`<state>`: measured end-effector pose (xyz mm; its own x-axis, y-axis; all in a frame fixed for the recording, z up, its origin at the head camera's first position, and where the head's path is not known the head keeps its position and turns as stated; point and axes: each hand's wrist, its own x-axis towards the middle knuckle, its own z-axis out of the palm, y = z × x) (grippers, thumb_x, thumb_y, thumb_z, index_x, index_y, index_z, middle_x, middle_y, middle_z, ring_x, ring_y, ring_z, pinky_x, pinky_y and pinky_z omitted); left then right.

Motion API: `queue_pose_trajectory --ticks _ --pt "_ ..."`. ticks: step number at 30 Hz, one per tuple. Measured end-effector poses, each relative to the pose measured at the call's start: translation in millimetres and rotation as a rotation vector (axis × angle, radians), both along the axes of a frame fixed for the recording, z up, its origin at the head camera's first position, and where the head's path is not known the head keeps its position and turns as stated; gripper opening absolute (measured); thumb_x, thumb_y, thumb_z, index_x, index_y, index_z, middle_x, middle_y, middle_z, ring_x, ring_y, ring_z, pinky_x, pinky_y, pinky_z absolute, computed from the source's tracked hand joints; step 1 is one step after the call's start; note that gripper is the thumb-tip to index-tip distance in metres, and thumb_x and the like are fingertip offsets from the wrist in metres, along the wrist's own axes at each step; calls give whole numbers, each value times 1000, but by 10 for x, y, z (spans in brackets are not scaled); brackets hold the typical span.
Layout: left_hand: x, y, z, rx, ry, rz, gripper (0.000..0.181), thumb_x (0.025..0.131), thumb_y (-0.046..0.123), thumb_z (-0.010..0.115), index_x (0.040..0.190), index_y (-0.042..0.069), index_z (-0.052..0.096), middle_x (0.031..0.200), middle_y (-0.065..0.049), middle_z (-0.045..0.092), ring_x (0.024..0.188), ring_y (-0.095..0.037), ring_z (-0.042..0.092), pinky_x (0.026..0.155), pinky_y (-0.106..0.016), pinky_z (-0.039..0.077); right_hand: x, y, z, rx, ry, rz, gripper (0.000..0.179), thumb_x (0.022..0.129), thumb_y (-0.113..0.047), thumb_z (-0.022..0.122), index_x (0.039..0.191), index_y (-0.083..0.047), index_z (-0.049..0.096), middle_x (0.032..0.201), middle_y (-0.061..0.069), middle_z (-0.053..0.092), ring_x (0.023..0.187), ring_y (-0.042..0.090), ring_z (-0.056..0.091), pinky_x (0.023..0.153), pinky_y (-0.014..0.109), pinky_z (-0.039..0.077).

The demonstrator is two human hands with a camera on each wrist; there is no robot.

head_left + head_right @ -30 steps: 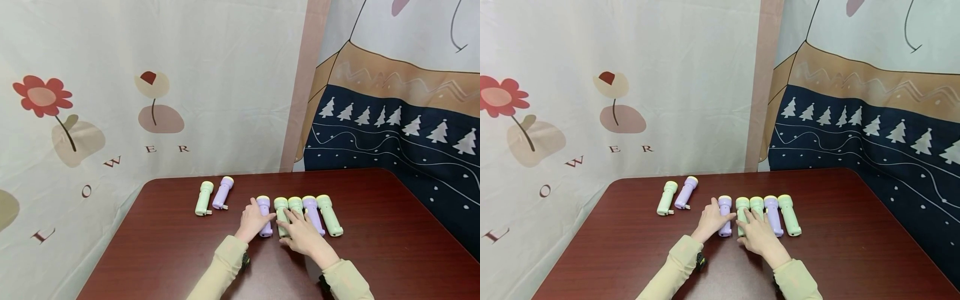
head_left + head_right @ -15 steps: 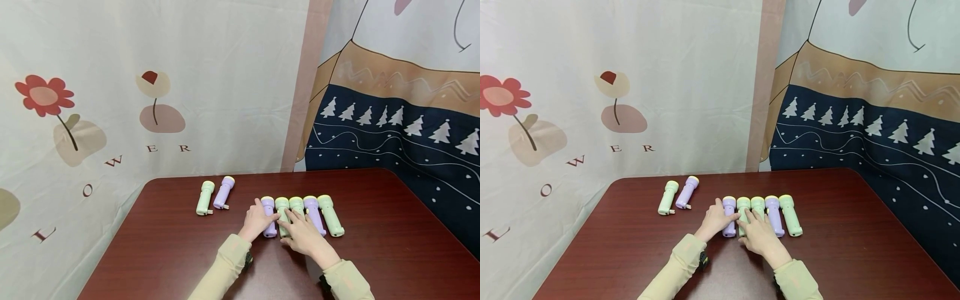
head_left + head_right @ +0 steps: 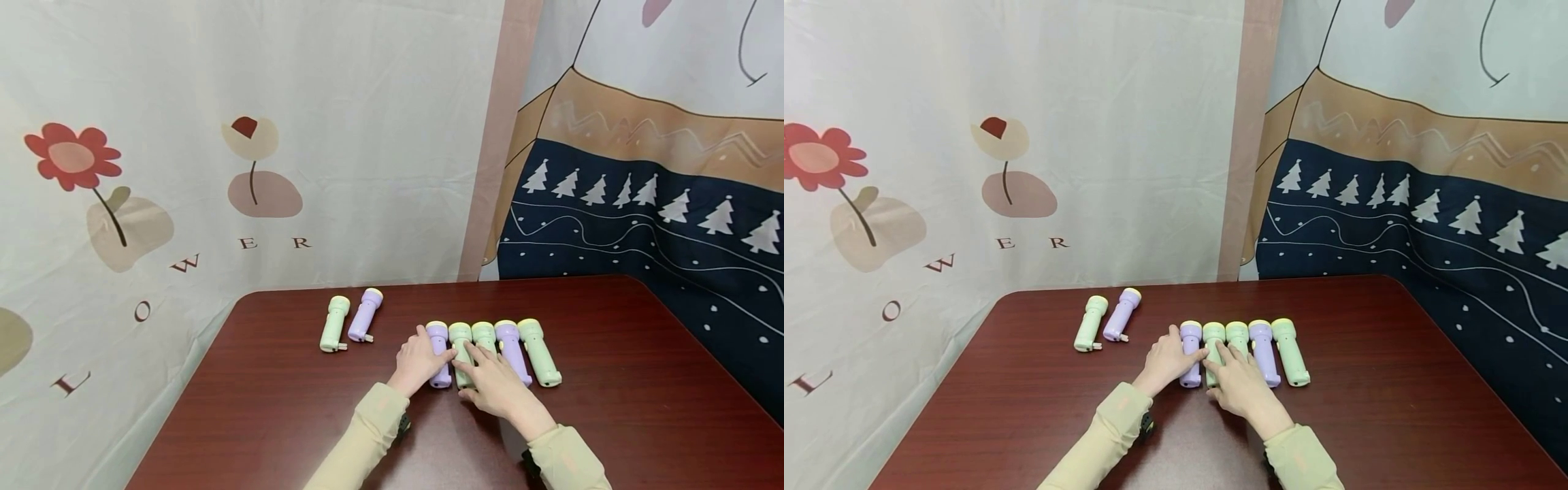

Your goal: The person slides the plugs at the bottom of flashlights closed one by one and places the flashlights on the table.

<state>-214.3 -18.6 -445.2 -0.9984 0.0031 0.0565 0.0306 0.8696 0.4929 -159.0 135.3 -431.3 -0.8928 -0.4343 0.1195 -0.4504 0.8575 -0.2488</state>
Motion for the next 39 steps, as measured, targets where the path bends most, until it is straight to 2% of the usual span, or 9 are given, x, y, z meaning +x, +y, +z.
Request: queue_pose_trajectory --ticks 6,11,17,20,23,29,33,36,39 --pt "5 -39 17 -15 4 7 68 80 54 67 113 -3 51 92 -21 66 85 -39 66 68 -47 51 0 6 -19 -13 6 3 47 80 -25 74 124 -9 62 143 23 44 128 46 45 93 64 40" --pt "-16 -92 37 6 53 1 56 83 52 63 103 1 54 89 -18 66 82 -39 66 66 -48 50 5 11 -29 -25 0 4 47 81 -23 73 124 -10 62 144 23 42 128 45 45 93 63 41" --pt "-88 -188 67 24 107 16 49 84 48 63 105 4 55 94 -16 67 83 -39 65 68 -48 49 -5 28 -39 -21 33 21 46 80 -22 74 123 -9 63 143 24 43 126 44 48 91 60 44" --pt "-151 -258 78 -11 154 35 46 85 46 62 102 4 56 92 -15 66 82 -39 65 68 -47 50 -6 34 -41 -20 30 29 46 80 -21 74 123 -9 63 143 24 43 126 44 48 91 59 44" --pt "-236 -336 76 -69 241 45 44 86 44 63 100 3 56 90 -16 64 82 -38 64 66 -47 51 -4 36 -42 -16 24 36 46 80 -20 74 124 -9 63 143 24 43 126 44 48 91 59 45" --pt "-456 -491 49 -164 374 41 41 86 34 67 102 -2 54 97 -20 59 91 -38 58 67 -46 52 -6 40 -54 -7 36 41 46 79 -20 75 123 -10 63 143 23 44 125 43 49 90 58 46" --pt "-592 -616 50 -219 445 61 39 84 25 70 106 -3 53 103 -23 57 95 -40 54 73 -46 50 -8 39 -54 -8 34 43 47 78 -20 76 122 -11 63 143 23 44 125 43 49 90 59 45" --pt "-664 -707 44 -263 440 97 40 84 22 71 109 -3 53 106 -24 55 96 -40 52 76 -46 49 -6 41 -46 -9 22 42 47 79 -19 76 123 -11 63 144 23 43 124 44 49 90 60 45" --pt "-695 -778 28 -280 375 129 44 83 21 71 114 -4 52 106 -24 53 94 -40 53 74 -46 49 -4 46 -40 -9 12 39 48 79 -19 76 124 -11 63 144 23 43 125 44 49 90 61 44"
